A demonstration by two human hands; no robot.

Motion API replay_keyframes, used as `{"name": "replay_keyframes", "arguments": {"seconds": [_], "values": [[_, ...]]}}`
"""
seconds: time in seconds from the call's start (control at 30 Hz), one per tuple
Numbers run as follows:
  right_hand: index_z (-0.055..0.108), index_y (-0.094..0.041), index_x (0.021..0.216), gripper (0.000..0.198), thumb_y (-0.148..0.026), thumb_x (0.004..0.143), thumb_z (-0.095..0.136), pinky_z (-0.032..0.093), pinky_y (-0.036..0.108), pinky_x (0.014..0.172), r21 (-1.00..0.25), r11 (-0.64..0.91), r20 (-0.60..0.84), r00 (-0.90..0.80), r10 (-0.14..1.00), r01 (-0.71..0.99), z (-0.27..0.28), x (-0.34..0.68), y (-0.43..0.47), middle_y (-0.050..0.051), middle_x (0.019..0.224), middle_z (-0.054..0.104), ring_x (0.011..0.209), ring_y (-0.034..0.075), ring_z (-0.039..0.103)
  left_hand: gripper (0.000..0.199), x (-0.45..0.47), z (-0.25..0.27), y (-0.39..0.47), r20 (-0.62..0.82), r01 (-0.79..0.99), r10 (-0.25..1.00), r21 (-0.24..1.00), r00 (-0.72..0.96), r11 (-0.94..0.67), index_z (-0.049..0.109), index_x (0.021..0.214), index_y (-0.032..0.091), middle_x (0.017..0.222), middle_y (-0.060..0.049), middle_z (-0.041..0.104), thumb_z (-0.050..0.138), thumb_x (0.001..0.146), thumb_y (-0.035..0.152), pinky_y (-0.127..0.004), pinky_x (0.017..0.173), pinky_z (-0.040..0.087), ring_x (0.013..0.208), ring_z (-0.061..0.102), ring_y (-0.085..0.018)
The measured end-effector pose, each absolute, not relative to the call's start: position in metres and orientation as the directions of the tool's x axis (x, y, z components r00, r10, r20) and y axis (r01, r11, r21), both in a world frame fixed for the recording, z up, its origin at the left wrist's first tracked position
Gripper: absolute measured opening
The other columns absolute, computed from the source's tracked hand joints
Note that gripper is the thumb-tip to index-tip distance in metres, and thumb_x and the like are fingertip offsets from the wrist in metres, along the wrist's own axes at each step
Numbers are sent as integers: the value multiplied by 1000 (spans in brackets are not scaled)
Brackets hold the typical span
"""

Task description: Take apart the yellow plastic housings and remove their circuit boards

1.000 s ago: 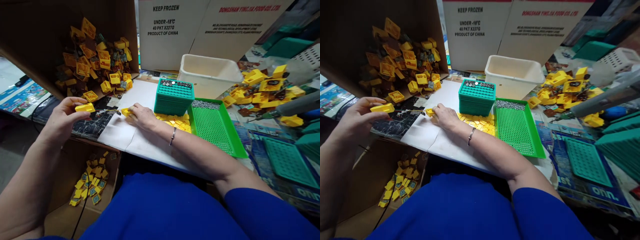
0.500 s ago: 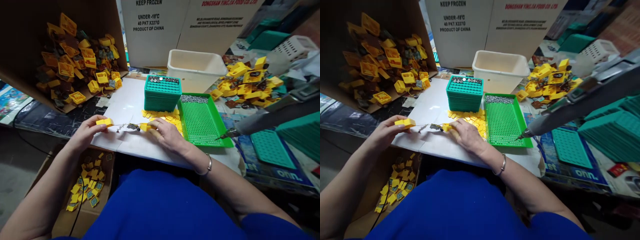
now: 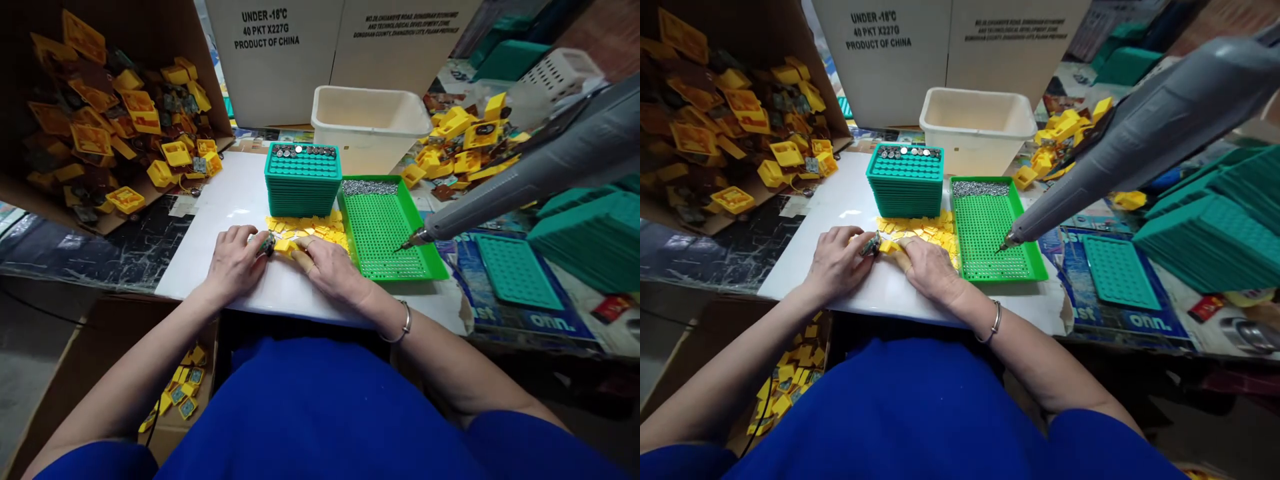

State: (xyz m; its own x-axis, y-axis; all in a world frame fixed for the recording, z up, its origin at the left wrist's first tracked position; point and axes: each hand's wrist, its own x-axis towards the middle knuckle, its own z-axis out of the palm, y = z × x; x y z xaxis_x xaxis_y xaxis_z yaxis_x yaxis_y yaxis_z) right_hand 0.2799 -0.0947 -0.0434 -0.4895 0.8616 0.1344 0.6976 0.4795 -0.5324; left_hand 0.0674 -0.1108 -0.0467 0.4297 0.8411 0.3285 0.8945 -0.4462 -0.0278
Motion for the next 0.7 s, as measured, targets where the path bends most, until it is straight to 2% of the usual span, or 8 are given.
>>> {"name": "replay_keyframes", "arguments": {"seconds": [0.1,0.17,0.33,0.4,0.5,0.63,0.7], "values": [[65,-17,102,29,-34,99,41,43,31,79,-535,459,132,-467,874,709,-45,282,-94,9,102,70,92,20,61,34,71,-44,-100,273,890,850,-56,450,-452,66,117,17,97,-15,66,51,89,29,-45,76,40,87,58,-31],[65,-16,106,31,-33,99,40,42,31,78,-506,449,136,-446,885,737,-46,283,-93,10,102,70,91,20,61,32,70,-41,-98,253,878,845,-46,471,-476,68,111,16,89,-13,66,52,88,31,-45,78,40,81,59,-29],[64,-15,121,39,-32,99,37,41,35,74,-365,473,199,-429,881,802,-46,283,-89,11,101,69,87,23,59,31,57,-34,-109,236,822,814,86,532,-562,71,97,17,77,-8,66,48,92,37,-42,81,42,74,60,-24],[64,-15,123,39,-30,99,38,40,36,78,-321,530,297,-448,843,785,-43,281,-89,12,108,67,92,24,58,32,52,-32,-115,257,804,809,152,529,-574,71,94,18,78,-8,67,43,95,34,-42,85,42,76,61,-22],[65,-18,121,38,-33,100,37,37,38,84,-276,673,422,-543,726,686,-39,273,-92,11,113,66,99,24,54,31,47,-31,-120,287,800,814,201,504,-566,70,91,18,78,-7,67,41,95,29,-42,91,43,76,61,-21],[66,-20,115,42,-47,99,39,33,39,83,-195,802,371,-714,594,565,-35,254,-93,10,102,68,94,25,52,27,47,-30,-121,270,796,837,275,475,-540,66,84,19,74,-5,64,42,93,28,-41,90,45,74,59,-20],[67,-18,111,40,-43,101,37,32,38,81,-179,809,310,-748,587,561,-35,244,-91,10,98,69,91,24,52,28,47,-29,-121,244,777,836,312,491,-547,63,77,20,70,-4,60,41,93,27,-40,90,46,71,57,-19]]}}
